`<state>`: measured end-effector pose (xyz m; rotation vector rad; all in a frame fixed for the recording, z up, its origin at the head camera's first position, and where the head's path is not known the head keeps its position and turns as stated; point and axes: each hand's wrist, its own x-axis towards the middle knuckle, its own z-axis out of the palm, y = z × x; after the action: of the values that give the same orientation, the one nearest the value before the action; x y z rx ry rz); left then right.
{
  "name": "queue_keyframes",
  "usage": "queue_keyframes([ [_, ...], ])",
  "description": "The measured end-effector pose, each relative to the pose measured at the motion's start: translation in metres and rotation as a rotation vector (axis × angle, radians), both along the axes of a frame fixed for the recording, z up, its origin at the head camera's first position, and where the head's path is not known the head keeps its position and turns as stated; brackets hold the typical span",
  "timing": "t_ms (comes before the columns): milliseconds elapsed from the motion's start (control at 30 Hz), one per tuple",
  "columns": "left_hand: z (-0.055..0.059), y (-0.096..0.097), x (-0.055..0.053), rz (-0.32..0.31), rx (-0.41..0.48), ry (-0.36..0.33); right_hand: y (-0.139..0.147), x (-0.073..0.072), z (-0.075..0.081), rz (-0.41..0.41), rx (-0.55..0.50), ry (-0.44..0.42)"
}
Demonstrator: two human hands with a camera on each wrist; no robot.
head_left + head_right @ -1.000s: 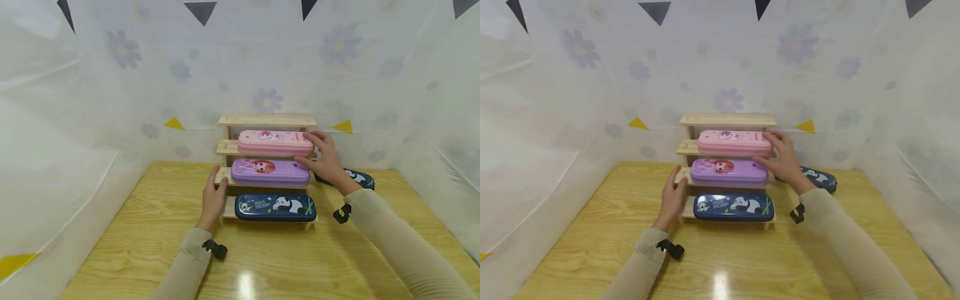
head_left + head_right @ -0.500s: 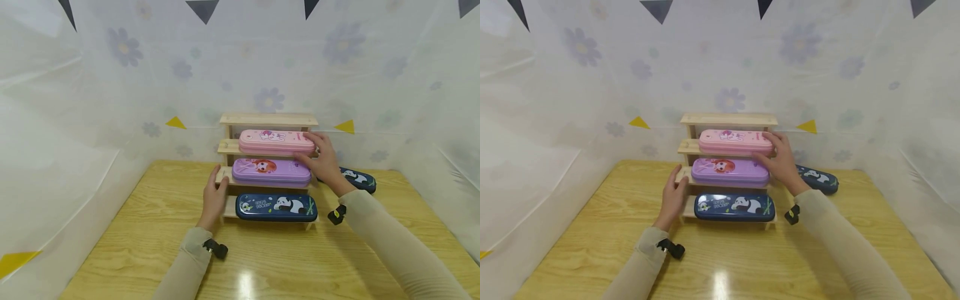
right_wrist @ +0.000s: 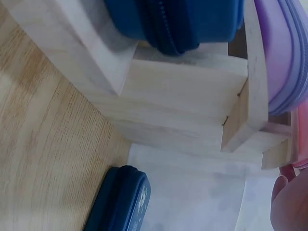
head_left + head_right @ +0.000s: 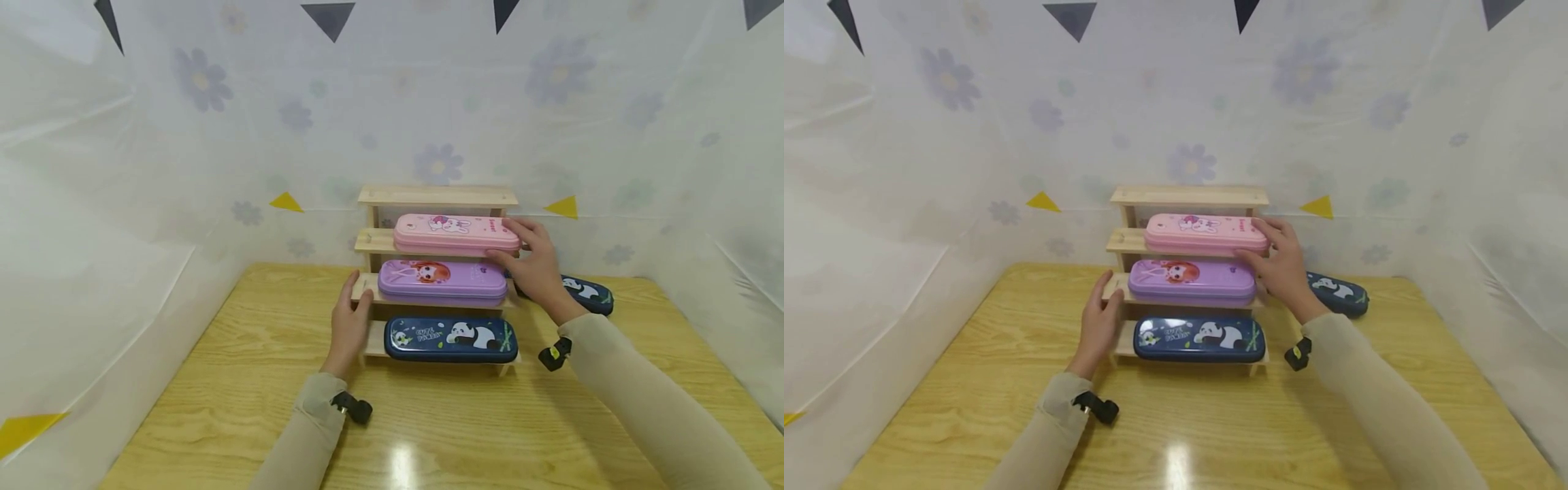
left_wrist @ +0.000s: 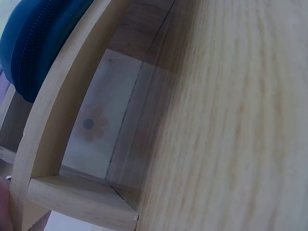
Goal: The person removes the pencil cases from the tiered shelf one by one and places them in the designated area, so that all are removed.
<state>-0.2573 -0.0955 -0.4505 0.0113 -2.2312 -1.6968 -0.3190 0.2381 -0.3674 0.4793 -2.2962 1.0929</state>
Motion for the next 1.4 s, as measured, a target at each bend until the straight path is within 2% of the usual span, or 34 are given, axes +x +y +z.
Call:
queue_keyframes([
  [300,0.001,0.000,0.000,0.000,0.008,-0.001,0.018,0.008,-0.001,-0.003,-0.013,0.062],
  [867,-0.003,-0.003,-0.004,-0.003,0.012,-0.008,0.052,0.022,-0.004,-0.057,-0.033,0.064],
  [1400,0.000,-0.004,-0.002,-0.008,-0.003,0.008,0.081,0.040,-0.003,-0.109,-0.079,0.032],
])
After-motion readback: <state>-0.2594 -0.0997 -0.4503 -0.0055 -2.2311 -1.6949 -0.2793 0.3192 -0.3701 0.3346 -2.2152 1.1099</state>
